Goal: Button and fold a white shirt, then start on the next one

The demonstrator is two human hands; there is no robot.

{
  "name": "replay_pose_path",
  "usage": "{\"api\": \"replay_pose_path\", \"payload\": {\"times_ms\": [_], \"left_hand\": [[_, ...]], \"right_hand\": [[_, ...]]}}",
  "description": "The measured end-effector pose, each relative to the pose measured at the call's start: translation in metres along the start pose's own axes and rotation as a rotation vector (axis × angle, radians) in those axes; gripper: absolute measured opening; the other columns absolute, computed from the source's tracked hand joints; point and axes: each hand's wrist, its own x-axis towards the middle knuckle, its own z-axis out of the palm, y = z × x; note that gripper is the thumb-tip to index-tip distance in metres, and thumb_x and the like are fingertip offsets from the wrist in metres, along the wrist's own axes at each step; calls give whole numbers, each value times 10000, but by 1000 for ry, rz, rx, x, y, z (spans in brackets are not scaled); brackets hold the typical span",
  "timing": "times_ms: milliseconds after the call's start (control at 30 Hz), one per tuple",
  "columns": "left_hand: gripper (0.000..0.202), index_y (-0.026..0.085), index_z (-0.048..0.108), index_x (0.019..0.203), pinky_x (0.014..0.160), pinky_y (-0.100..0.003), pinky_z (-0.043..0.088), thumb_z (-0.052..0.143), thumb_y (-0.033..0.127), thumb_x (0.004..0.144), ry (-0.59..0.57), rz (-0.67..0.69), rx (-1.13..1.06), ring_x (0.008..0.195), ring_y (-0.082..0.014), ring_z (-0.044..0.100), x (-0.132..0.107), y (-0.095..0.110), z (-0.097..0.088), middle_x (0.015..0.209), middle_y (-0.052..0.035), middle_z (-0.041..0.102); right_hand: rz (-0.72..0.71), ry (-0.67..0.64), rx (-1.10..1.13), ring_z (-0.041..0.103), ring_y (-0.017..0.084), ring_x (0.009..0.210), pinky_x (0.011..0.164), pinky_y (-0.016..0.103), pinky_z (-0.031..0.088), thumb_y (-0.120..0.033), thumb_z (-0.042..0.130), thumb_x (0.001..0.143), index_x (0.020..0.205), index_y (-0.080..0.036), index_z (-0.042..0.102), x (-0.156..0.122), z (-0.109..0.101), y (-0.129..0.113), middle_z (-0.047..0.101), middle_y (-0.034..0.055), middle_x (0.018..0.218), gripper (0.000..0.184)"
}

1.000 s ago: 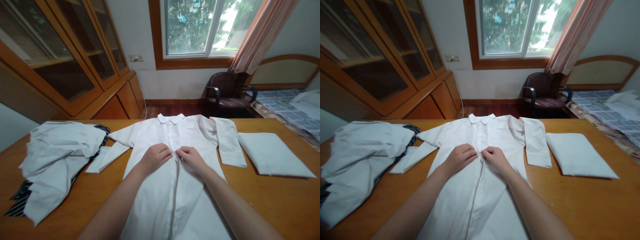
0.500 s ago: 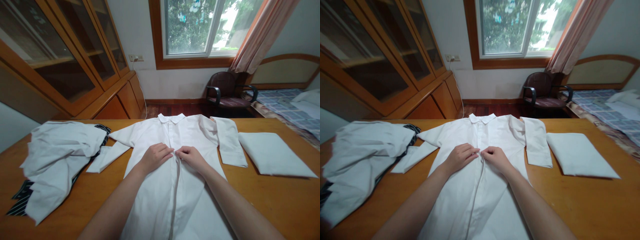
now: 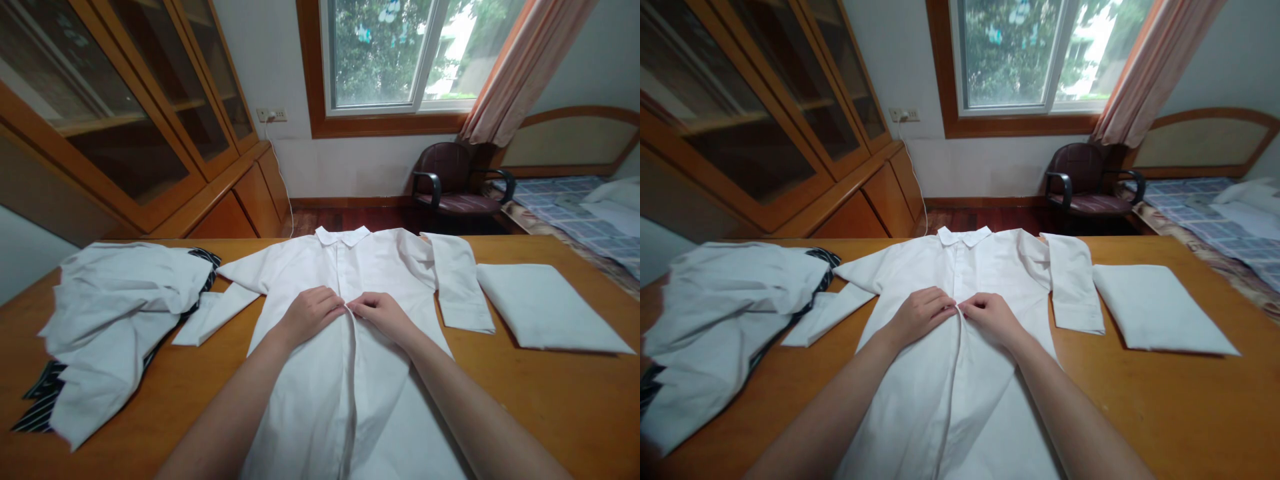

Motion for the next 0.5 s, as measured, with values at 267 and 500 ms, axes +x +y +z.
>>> {"api": "replay_pose_path", "payload": {"times_ms": [267,500], "left_hand": [[179,182,629,914,700,-287,493,505,276,1003,-19,20,2,779,-162,623,1,1,-2,820,-32,655],[156,184,637,960,710,-286,493,505,255,1003,-20,23,-21,786,-159,621,1,2,-3,838,-32,665]], "right_hand": [[-25,0,-4,681,230,853,783,314,493,-318,659,770,860,-163,784,3,1,7,780,61,887,218],[-18,11,-5,681,226,844,784,319,493,-329,662,767,859,-163,777,2,2,6,780,59,886,222]]}}
